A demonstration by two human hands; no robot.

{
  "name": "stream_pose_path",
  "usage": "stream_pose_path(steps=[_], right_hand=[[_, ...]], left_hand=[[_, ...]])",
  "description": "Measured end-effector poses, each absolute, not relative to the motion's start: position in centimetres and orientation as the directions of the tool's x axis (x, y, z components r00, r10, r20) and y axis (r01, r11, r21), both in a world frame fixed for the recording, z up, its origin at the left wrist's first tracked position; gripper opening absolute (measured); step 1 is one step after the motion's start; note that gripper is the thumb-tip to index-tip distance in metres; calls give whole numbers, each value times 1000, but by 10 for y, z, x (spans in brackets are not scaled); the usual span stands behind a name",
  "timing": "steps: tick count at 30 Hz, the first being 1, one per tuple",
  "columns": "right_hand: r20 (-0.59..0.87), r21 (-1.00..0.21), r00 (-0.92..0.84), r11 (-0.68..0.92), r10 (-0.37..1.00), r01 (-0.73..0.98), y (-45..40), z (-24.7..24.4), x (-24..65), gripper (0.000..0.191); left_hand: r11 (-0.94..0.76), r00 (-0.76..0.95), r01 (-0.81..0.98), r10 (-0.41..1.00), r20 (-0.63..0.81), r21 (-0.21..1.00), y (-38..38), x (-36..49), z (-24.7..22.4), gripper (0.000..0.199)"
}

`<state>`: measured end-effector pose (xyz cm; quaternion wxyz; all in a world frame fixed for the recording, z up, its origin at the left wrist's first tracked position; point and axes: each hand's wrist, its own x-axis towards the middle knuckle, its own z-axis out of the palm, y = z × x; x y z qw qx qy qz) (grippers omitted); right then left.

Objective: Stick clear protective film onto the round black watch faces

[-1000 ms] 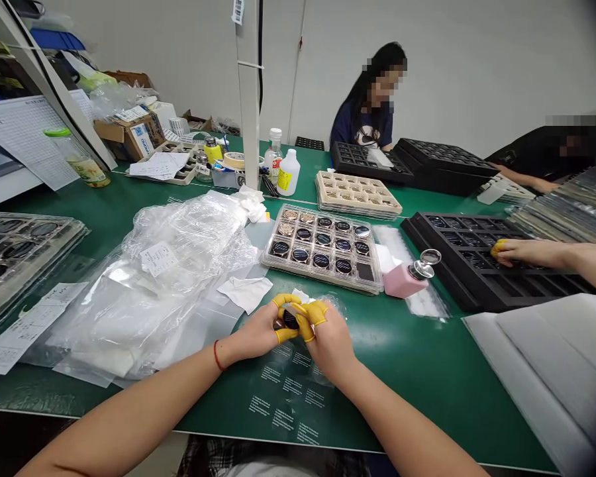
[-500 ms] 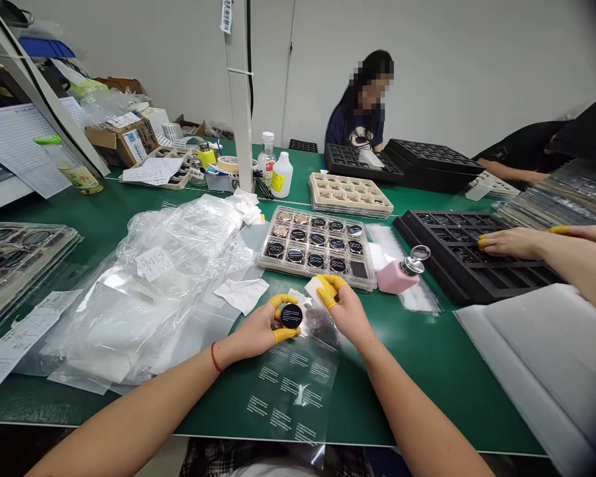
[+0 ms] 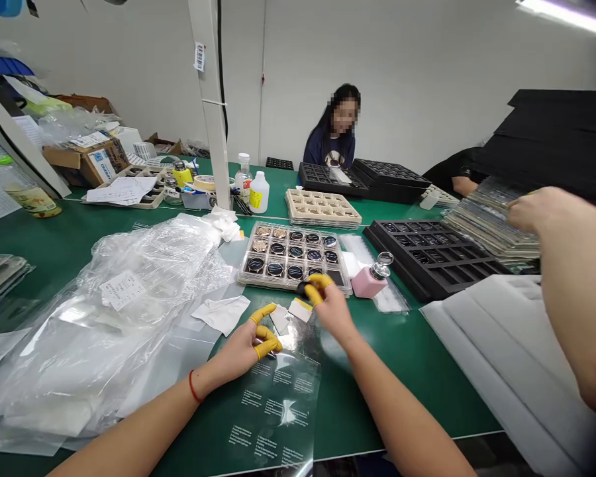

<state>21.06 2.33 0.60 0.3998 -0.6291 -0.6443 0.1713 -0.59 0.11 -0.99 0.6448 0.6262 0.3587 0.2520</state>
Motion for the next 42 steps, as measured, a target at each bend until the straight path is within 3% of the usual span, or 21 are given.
stream_pose_path(steps=[2, 5, 14, 20, 27, 31, 33, 36, 42], right_hand=[[394, -532, 296, -46, 870, 846, 43, 9, 244, 32], [386, -438, 332, -146, 861, 887, 62, 7, 282, 33], [373, -259, 90, 10, 923, 966, 113, 19, 247, 29], [263, -243, 32, 34, 964, 970, 202, 32, 194, 28], [81, -264, 208, -181, 975, 947, 256, 29, 169, 36], [102, -297, 274, -234, 956, 926, 248, 26, 163, 37], [149, -316, 256, -199, 955, 928, 237, 26, 160, 30], [242, -346, 181, -89, 953, 934, 215, 33, 155, 26], [400, -411, -38, 216, 916, 886, 117, 55, 151, 22]], left_hand=[[78, 619, 145, 771, -152, 986, 1, -7, -10, 65], [62, 624, 159, 767, -149, 985, 1, -8, -12, 55], [54, 653, 133, 747, -128, 990, 2, -9, -12, 33], [70, 656, 112, 744, -126, 991, 2, -8, -15, 26], [15, 652, 145, 750, -107, 989, 1, -7, -18, 17], [12, 654, 141, 750, -102, 990, 1, -7, -20, 17], [45, 659, 121, 744, -114, 992, 2, -7, -23, 24], [108, 652, 86, 745, -138, 990, 3, -6, -28, 51], [224, 591, -46, 792, -154, 974, 9, -5, -25, 56]])
